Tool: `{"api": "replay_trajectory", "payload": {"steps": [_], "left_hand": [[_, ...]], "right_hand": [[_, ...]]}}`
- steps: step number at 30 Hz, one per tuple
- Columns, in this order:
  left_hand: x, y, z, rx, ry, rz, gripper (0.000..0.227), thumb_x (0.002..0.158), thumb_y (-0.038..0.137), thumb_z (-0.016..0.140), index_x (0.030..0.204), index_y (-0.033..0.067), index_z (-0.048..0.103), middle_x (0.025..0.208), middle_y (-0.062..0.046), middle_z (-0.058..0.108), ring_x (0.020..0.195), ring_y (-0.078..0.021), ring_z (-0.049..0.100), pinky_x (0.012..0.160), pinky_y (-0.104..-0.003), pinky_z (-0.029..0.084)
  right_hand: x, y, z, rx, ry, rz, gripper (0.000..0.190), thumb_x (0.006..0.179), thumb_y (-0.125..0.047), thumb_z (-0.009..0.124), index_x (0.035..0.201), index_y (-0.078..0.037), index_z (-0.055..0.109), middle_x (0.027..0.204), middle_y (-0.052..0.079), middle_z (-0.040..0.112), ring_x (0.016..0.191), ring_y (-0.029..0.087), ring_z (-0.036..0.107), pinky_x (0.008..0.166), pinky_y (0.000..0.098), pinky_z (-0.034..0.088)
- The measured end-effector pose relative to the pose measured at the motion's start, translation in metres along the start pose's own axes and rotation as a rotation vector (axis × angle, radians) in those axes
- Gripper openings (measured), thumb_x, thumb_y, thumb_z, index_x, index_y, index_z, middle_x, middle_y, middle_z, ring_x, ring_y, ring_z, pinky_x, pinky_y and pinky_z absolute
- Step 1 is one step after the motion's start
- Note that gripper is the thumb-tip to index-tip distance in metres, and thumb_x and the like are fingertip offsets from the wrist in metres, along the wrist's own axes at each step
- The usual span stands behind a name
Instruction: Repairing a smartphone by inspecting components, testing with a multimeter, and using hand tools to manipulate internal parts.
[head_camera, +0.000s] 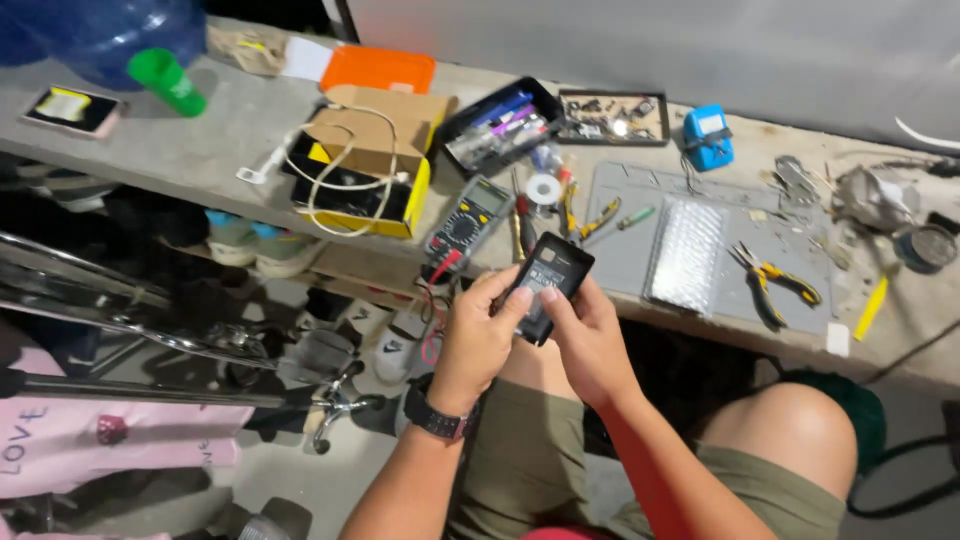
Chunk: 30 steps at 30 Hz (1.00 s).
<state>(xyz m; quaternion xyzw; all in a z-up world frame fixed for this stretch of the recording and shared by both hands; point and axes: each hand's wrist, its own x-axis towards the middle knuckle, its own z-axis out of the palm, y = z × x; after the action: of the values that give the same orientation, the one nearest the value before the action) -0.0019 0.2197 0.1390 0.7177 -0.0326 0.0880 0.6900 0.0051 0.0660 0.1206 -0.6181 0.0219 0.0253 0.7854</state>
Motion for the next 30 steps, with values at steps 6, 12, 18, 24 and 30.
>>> {"api": "replay_trajectory", "payload": {"steps": [6,12,18,24,30], "left_hand": [[-0.011,0.025,0.005,-0.174,-0.13,-0.046,0.043,0.101,0.006,0.061,0.142,0.0017,0.075,0.127,-0.015,0.075,0.129,-0.0172,0.059,0.118,-0.044,0.048],[-0.013,0.015,0.001,-0.217,-0.174,-0.104,0.051,0.096,0.006,0.058,0.144,0.0024,0.073,0.126,-0.012,0.07,0.124,-0.02,0.058,0.114,-0.043,0.05],[-0.024,0.024,0.017,-0.271,-0.097,-0.197,0.057,0.109,0.022,0.051,0.162,0.0033,0.055,0.144,-0.025,0.052,0.13,-0.0337,0.048,0.106,-0.054,0.057],[-0.015,-0.006,0.062,-0.999,0.117,-0.554,0.052,0.113,0.044,0.052,0.139,0.0028,0.071,0.115,-0.018,0.078,0.095,-0.0281,0.075,0.08,-0.041,0.066],[-0.005,-0.043,0.061,-1.349,-0.143,-0.592,0.072,0.112,0.06,0.042,0.157,0.0065,0.057,0.135,-0.031,0.073,0.123,-0.0446,0.075,0.098,-0.058,0.066]], "right_hand": [[-0.016,-0.026,0.008,0.154,0.016,-0.028,0.017,0.107,-0.005,0.069,0.121,0.005,0.07,0.094,0.01,0.067,0.08,0.021,0.072,0.063,0.0416,0.066],[-0.017,-0.022,-0.002,0.151,-0.023,-0.089,0.016,0.108,-0.007,0.069,0.118,0.005,0.071,0.091,0.01,0.068,0.079,0.021,0.074,0.057,0.0386,0.065],[-0.008,-0.006,-0.022,-0.306,0.119,-0.279,0.009,0.108,-0.012,0.075,0.109,-0.004,0.075,0.069,0.008,0.061,0.065,0.013,0.066,0.049,0.0261,0.049],[-0.033,-0.022,-0.02,-0.805,-0.069,-0.875,0.045,0.094,-0.013,0.085,0.136,-0.001,0.074,0.126,0.017,0.07,0.115,0.04,0.072,0.095,0.0479,0.061],[-0.054,-0.014,-0.048,-0.792,-0.022,-0.874,0.031,0.089,-0.01,0.089,0.118,-0.004,0.08,0.127,0.016,0.073,0.117,0.039,0.073,0.1,0.0482,0.061]]}}
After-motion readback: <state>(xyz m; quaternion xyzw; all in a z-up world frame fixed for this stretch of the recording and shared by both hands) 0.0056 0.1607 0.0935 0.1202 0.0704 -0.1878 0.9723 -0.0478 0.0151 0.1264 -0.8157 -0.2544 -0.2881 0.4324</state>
